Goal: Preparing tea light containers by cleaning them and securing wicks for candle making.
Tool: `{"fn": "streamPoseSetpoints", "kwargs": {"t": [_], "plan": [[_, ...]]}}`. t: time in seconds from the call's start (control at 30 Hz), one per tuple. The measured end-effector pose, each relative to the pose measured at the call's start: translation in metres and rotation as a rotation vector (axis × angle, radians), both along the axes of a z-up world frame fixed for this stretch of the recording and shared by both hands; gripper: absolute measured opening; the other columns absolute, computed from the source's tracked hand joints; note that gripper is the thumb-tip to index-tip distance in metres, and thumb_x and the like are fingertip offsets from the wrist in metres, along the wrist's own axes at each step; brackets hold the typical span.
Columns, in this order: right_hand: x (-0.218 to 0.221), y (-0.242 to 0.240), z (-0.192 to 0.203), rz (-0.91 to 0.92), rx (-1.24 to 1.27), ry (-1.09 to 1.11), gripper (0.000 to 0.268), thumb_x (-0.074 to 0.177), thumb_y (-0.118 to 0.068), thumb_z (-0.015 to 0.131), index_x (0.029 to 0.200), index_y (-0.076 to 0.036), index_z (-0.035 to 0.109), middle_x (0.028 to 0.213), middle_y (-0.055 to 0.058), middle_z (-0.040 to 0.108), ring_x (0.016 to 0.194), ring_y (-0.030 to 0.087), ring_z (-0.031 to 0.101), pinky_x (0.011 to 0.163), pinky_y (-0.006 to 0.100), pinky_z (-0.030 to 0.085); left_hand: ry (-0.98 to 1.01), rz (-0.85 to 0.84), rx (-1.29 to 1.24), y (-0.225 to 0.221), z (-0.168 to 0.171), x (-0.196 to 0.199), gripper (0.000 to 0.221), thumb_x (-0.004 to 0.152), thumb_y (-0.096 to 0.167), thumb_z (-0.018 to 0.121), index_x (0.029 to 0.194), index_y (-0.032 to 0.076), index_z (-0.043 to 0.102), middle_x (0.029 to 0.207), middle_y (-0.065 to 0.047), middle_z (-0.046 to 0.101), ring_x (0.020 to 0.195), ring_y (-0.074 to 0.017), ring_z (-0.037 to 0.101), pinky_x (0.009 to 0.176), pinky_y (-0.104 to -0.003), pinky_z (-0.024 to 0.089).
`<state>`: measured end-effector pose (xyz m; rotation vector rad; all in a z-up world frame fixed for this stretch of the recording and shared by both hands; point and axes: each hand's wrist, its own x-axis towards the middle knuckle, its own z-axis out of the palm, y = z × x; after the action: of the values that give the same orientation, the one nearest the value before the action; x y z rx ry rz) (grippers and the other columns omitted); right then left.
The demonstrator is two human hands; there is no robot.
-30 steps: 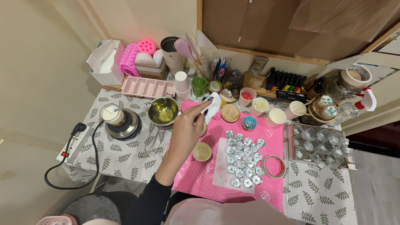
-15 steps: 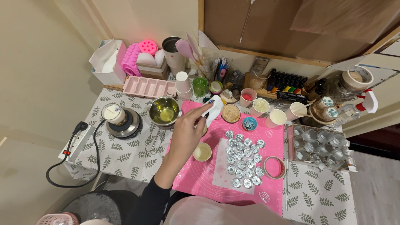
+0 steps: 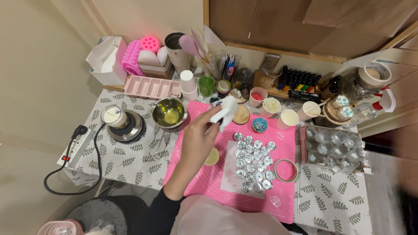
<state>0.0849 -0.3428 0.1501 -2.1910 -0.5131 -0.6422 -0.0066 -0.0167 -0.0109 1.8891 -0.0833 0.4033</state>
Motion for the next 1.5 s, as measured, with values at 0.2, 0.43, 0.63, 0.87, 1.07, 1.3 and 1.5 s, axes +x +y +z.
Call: {"fn": "streamPoseSetpoints", "kwargs": {"t": [0.2, 0.43, 0.63, 0.87, 1.07, 1.3, 1.5], "plan": [[-0.04, 0.088, -0.192, -0.096, 0.291, 0.787, 0.052, 0.095, -0.031, 0.068, 0.142, -0.015, 0.055, 0.117, 0.002, 0.071, 0.106, 0.018, 0.065, 0.093, 0.034, 0.05, 0.084, -0.262, -0.217, -0.025, -0.028, -0.003, 0.047, 0.094, 0.001, 0.066, 0.141, 0.009, 0.064, 0.122, -0.013, 0.075, 0.104, -0.0154, 0.075, 0.091, -0.027, 0.06], [-0.08, 0.09, -0.254, 0.276, 1.102, 1.092, 0.033, 0.099, -0.014, 0.061, 0.126, 0.005, 0.064, 0.111, 0.011, 0.074, 0.097, 0.015, 0.071, 0.083, 0.032, 0.056, 0.264, -0.281, 0.028, -0.035, -0.004, -0.017, 0.056, 0.081, 0.006, 0.079, 0.135, 0.009, 0.063, 0.124, -0.012, 0.072, 0.103, -0.0142, 0.07, 0.089, -0.029, 0.055], [-0.093, 0.096, -0.252, 0.167, 1.122, 1.116, 0.031, 0.096, -0.005, 0.062, 0.125, 0.005, 0.064, 0.109, 0.011, 0.073, 0.09, 0.015, 0.072, 0.079, 0.032, 0.058, 0.26, -0.258, -0.656, -0.047, -0.037, -0.012, 0.076, 0.088, 0.001, 0.067, 0.156, 0.01, 0.036, 0.144, 0.0, 0.058, 0.116, -0.0119, 0.068, 0.098, -0.028, 0.057], [-0.103, 0.099, -0.251, 0.11, 1.195, 1.053, 0.03, 0.096, -0.006, 0.062, 0.125, 0.002, 0.063, 0.109, 0.009, 0.073, 0.09, 0.014, 0.071, 0.077, 0.032, 0.057, 0.479, -0.324, -0.695, -0.052, -0.075, -0.012, 0.044, 0.095, 0.001, 0.065, 0.138, -0.007, 0.057, 0.115, -0.012, 0.075, 0.101, -0.012, 0.071, 0.087, -0.025, 0.056], [-0.107, 0.098, -0.252, 0.071, 1.125, 1.107, 0.031, 0.095, -0.006, 0.062, 0.125, 0.001, 0.064, 0.108, 0.008, 0.073, 0.091, 0.014, 0.07, 0.08, 0.032, 0.057, 0.483, -0.298, -0.672, -0.053, -0.067, -0.013, 0.041, 0.096, 0.003, 0.062, 0.137, -0.003, 0.06, 0.116, -0.009, 0.076, 0.1, -0.0091, 0.071, 0.085, -0.023, 0.057], [-0.111, 0.095, -0.258, 0.032, 1.086, 1.088, 0.029, 0.095, -0.008, 0.063, 0.123, 0.002, 0.065, 0.105, 0.007, 0.073, 0.089, 0.013, 0.069, 0.077, 0.031, 0.055, 0.523, -0.32, -0.601, -0.055, -0.071, -0.013, 0.032, 0.099, 0.007, 0.065, 0.129, -0.006, 0.066, 0.103, -0.009, 0.078, 0.088, -0.0061, 0.07, 0.075, -0.022, 0.055], [-0.108, 0.084, -0.255, 0.092, 1.071, 1.036, 0.029, 0.098, -0.009, 0.063, 0.124, 0.003, 0.067, 0.101, 0.007, 0.073, 0.084, 0.011, 0.066, 0.073, 0.028, 0.051, 0.55, -0.323, -0.55, -0.055, -0.063, -0.012, 0.024, 0.098, 0.012, 0.064, 0.114, -0.003, 0.074, 0.09, -0.005, 0.079, 0.074, -0.004, 0.068, 0.063, -0.022, 0.054]]}}
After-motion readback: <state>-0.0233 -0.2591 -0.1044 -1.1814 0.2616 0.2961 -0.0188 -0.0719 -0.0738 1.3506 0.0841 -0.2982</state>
